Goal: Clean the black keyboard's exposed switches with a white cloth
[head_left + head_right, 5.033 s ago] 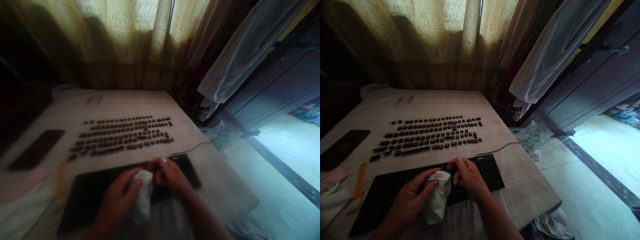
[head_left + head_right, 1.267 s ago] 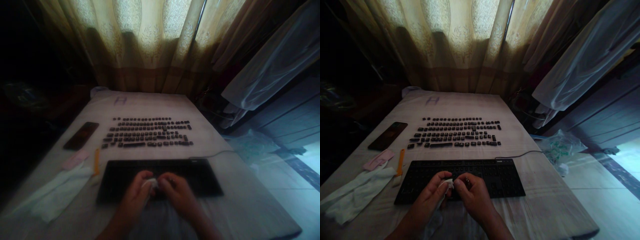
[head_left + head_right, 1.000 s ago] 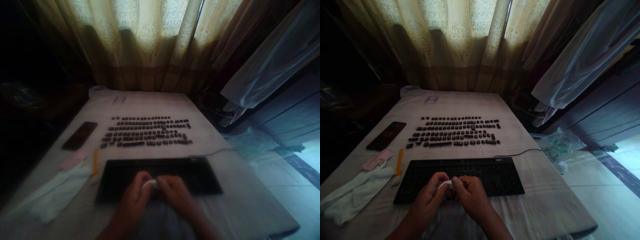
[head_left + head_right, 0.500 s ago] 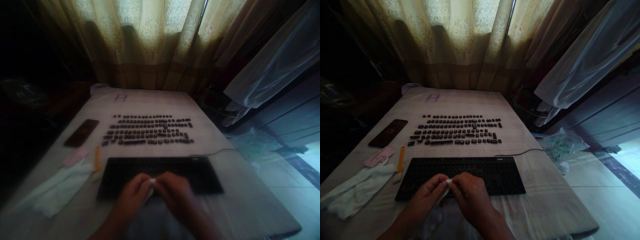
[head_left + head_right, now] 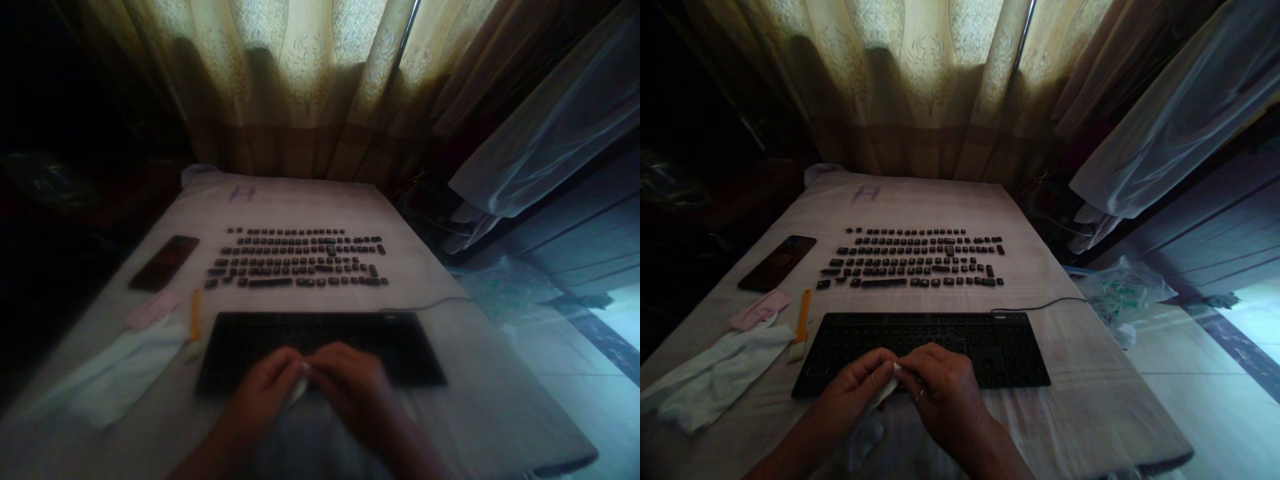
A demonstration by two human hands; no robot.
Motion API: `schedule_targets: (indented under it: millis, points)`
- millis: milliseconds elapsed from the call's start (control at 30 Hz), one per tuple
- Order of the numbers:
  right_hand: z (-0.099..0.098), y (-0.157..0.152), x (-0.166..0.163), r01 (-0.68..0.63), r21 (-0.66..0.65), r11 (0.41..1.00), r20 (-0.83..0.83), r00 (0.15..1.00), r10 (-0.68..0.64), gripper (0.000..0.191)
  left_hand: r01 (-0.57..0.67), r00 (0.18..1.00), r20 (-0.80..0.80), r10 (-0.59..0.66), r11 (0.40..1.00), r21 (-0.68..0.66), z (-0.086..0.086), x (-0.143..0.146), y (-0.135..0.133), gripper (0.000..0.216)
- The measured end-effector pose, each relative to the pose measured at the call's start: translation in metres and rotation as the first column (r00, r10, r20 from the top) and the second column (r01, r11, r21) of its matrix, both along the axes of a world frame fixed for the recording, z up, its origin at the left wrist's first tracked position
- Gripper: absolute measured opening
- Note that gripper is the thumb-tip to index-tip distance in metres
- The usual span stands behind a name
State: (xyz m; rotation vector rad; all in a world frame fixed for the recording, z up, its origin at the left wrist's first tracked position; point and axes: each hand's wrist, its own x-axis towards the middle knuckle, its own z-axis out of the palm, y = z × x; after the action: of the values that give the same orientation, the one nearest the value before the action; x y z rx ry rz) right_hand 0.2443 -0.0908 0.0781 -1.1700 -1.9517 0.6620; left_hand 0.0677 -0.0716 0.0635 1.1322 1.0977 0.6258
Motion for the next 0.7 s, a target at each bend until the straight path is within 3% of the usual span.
schedule_targets:
  millis: [167, 267, 433, 600, 700]
  points:
    - [0.002, 0.001, 0.001, -0.014, 0.175, 0.984, 0.221, 0.975, -0.025, 0.03, 0.038, 0.998, -0.051, -0.04, 0.999, -0.034, 0.008, -0.001, 0.001, 0.058]
    - [-0.001, 0.002, 0.001, 0.013, 0.139, 0.99, 0.267, 0.962, -0.05, 0.032, 0.104, 0.992, -0.065, -0.105, 0.994, -0.02, 0.013, -0.004, 0.0, 0.052]
    - [0.001, -0.001, 0.002, 0.051, -0.079, 0.996, 0.083, 0.996, -0.044, 0.02, 0.149, 0.987, -0.07, -0.146, 0.988, 0.044, 0.017, -0.009, -0.004, 0.043]
    - [0.008, -0.004, 0.005, -0.069, -0.12, 0.99, -0.063, 0.996, 0.062, 0.024, 0.159, 0.987, -0.048, -0.156, 0.984, 0.084, 0.016, -0.009, -0.004, 0.039]
    - [0.009, -0.003, 0.004, -0.057, -0.119, 0.991, -0.105, 0.993, 0.044, 0.015, 0.188, 0.979, -0.103, -0.179, 0.979, 0.084, 0.014, -0.01, -0.003, 0.041]
